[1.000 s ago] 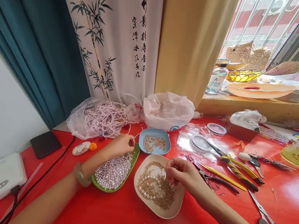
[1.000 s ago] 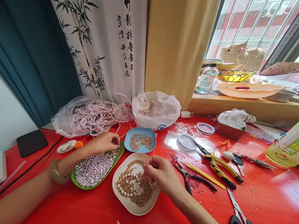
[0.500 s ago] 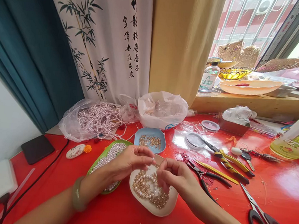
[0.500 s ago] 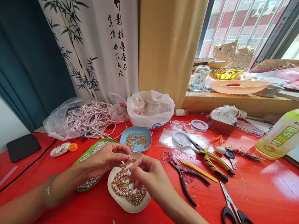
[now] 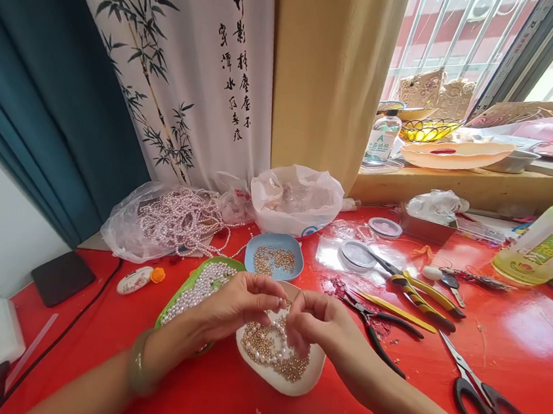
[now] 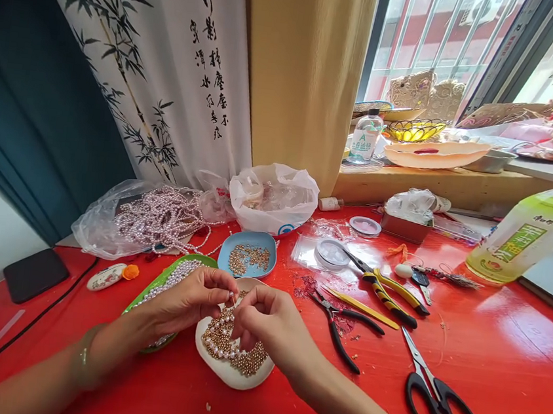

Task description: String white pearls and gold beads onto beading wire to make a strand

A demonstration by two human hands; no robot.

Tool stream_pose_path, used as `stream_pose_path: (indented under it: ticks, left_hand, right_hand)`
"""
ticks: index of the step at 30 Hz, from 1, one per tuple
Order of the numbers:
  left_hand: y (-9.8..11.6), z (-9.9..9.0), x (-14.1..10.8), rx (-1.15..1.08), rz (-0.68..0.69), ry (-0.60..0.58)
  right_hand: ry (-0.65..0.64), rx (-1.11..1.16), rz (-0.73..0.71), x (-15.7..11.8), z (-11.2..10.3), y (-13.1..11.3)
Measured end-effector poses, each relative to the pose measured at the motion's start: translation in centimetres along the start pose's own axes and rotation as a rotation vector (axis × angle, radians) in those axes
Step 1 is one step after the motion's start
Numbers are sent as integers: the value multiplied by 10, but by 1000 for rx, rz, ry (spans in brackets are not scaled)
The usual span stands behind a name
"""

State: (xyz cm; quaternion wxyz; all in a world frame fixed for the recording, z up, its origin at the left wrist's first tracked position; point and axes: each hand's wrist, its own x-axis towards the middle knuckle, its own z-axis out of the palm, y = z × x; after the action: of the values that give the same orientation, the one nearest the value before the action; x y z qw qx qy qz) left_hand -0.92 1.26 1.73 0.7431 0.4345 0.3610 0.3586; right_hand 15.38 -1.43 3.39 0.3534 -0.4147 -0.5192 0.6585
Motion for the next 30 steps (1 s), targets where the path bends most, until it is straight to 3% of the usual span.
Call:
stream_pose_path:
  ticks: [16,30]
  left_hand:
    - [-1,-2,1,63,0,-8]
    - [-1,1,1,258,79,-15]
  right_hand:
    - [-34,69,80,5,-3,6]
    - [-63,141,127,7,-6,11]
